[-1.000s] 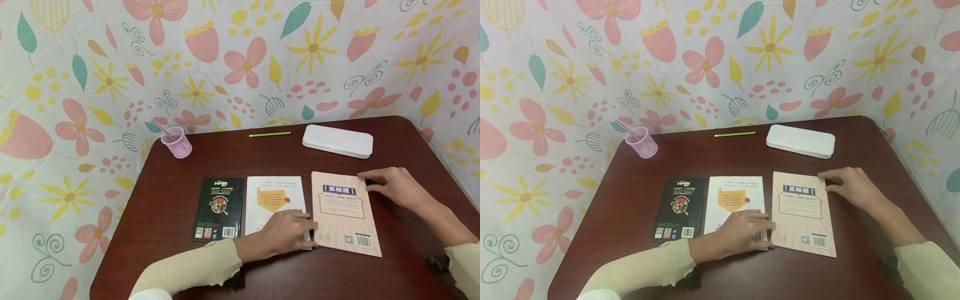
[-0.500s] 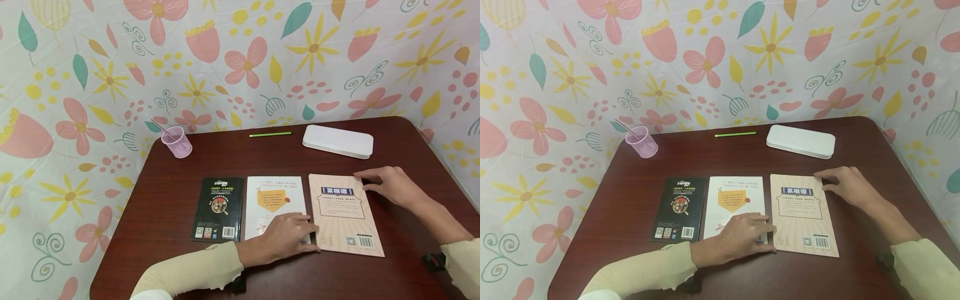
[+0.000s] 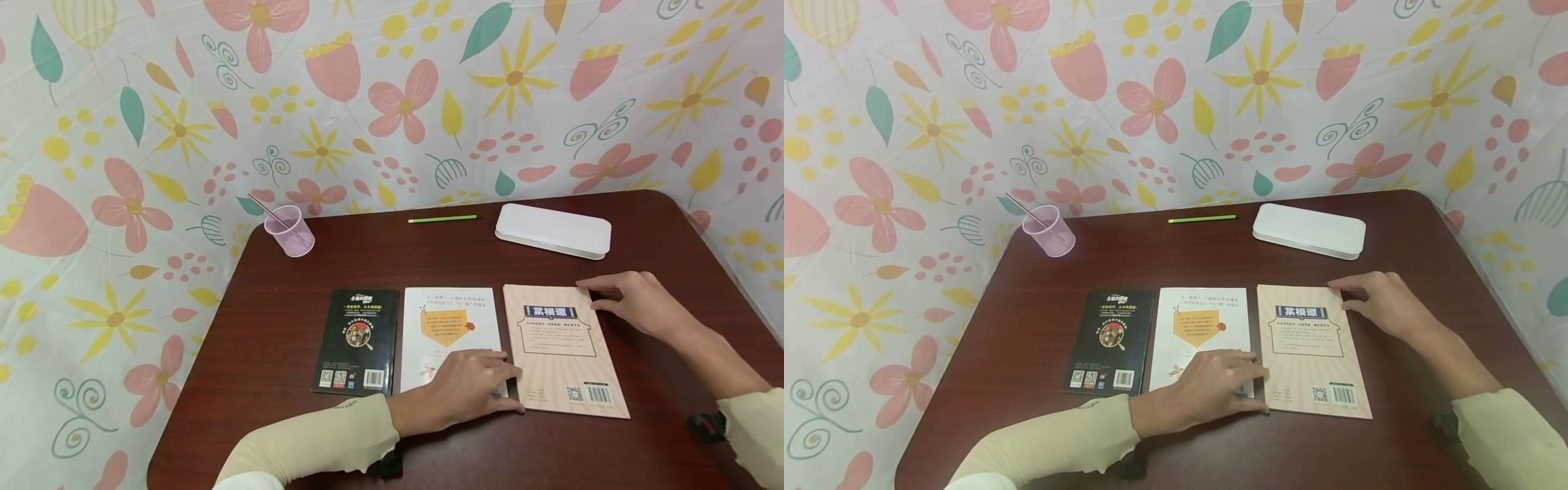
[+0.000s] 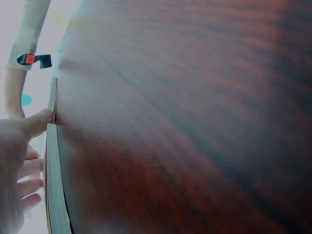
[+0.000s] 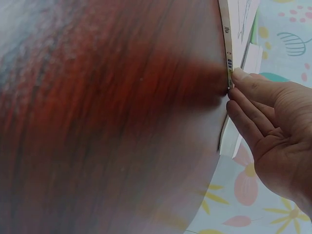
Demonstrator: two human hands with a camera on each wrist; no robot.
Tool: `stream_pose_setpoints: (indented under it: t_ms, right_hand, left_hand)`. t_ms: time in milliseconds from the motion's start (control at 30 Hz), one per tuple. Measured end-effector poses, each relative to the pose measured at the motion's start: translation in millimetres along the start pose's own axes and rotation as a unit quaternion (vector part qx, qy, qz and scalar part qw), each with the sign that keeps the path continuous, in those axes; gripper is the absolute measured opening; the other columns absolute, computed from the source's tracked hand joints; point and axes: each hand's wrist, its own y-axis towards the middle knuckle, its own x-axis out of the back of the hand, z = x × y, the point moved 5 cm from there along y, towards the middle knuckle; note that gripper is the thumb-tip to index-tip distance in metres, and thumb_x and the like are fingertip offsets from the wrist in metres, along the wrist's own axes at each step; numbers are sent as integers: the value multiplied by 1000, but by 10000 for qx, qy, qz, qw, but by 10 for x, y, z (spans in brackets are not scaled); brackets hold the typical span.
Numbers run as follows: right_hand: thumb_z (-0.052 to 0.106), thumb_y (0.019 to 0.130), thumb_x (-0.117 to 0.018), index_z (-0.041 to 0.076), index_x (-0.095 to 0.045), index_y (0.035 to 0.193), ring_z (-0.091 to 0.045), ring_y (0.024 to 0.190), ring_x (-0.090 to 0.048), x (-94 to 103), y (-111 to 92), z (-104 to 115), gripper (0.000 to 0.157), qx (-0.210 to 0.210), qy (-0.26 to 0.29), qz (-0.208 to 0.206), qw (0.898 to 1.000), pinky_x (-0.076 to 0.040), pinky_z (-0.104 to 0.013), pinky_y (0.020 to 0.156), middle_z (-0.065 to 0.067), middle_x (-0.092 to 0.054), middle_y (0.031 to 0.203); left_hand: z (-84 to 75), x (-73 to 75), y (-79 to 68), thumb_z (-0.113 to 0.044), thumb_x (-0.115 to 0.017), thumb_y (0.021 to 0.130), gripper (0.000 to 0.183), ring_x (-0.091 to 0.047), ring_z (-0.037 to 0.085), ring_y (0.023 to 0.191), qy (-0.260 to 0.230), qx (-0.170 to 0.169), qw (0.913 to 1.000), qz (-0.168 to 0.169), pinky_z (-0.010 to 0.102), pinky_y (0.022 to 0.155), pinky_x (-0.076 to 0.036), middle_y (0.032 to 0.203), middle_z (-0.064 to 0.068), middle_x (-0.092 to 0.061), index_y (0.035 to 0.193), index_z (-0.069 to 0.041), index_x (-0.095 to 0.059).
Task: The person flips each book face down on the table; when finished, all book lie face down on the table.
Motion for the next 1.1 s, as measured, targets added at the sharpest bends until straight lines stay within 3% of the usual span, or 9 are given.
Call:
stream_pose_setpoints:
  t_ms: [233,300,400,467,567,633,767,933,1100]
  right_hand:
    - [7,84,-90,2,-72,135,-30,90,-63,-12,-29,132,54,95,-267,271,9992,-51,-42,71,-28,-72,124]
    - [12,86,-90,2,-65,143,-32,96,-63,-28,-48,215,63,143,-163,388,9990,-52,-45,75,-30,-67,133]
    - [26,84,-94,3,-56,152,-44,124,-62,-55,-91,367,81,327,36,392,9987,-55,-47,92,-29,-57,148]
    - [36,81,-95,2,-50,156,-50,140,-50,-95,-122,468,94,624,201,401,9970,-45,-36,113,-30,-50,155]
    - [45,75,-96,5,-44,161,-44,152,-37,-166,-167,604,109,1048,466,362,9927,-18,-14,121,-30,-44,160]
    - [46,71,-98,7,-40,164,-34,159,-25,-219,-203,678,115,1259,696,388,9888,-6,-15,123,-29,-39,163]
    - [44,68,-100,9,-36,166,-15,161,-13,-293,-280,777,123,1478,1024,354,9831,-3,-25,127,-25,-32,169]
    - [50,66,-100,7,-31,167,-20,162,-14,-358,-345,843,130,1636,1106,409,9794,-2,-19,124,-27,-31,168]
    - [55,65,-99,6,-30,167,-27,162,-17,-404,-390,855,132,1674,1058,412,9793,-1,-18,124,-29,-31,167]
  left_hand:
    - [87,74,-49,-77,-68,89,68,-65,7,128,95,-182,9998,-33,22,105,-50,130,-11,-74,133,-25,-75]
    - [170,134,-87,-76,-68,90,71,-62,10,133,-17,-178,9998,21,23,109,-47,135,-10,-72,138,-23,-72]
    - [331,235,-157,-71,-68,93,76,-55,14,142,-245,-162,9994,156,27,117,-40,146,-7,-65,147,-18,-65]
    - [452,301,-217,-68,-69,95,79,-48,17,148,-439,-166,9985,271,31,121,-36,154,-3,-59,153,-15,-59]
    - [658,387,-329,-63,-73,94,88,-37,23,155,-880,-100,9951,432,38,125,-31,164,5,-48,161,-12,-47]
    - [812,448,-422,-62,-76,92,97,-30,24,159,-1185,83,9916,512,43,126,-30,169,7,-40,167,-13,-36]
    - [1126,558,-644,-59,-83,88,114,-19,21,162,-1743,745,9804,539,50,125,-30,176,1,-22,172,-18,-17]
    - [1469,610,-972,-52,-92,81,129,-13,17,163,-2239,1474,9626,388,60,123,-31,178,-7,-7,173,-25,-7]
    - [1686,570,-1287,-54,-93,79,131,-15,23,163,-2236,1764,9577,411,65,122,-28,179,2,-11,173,-32,-3]
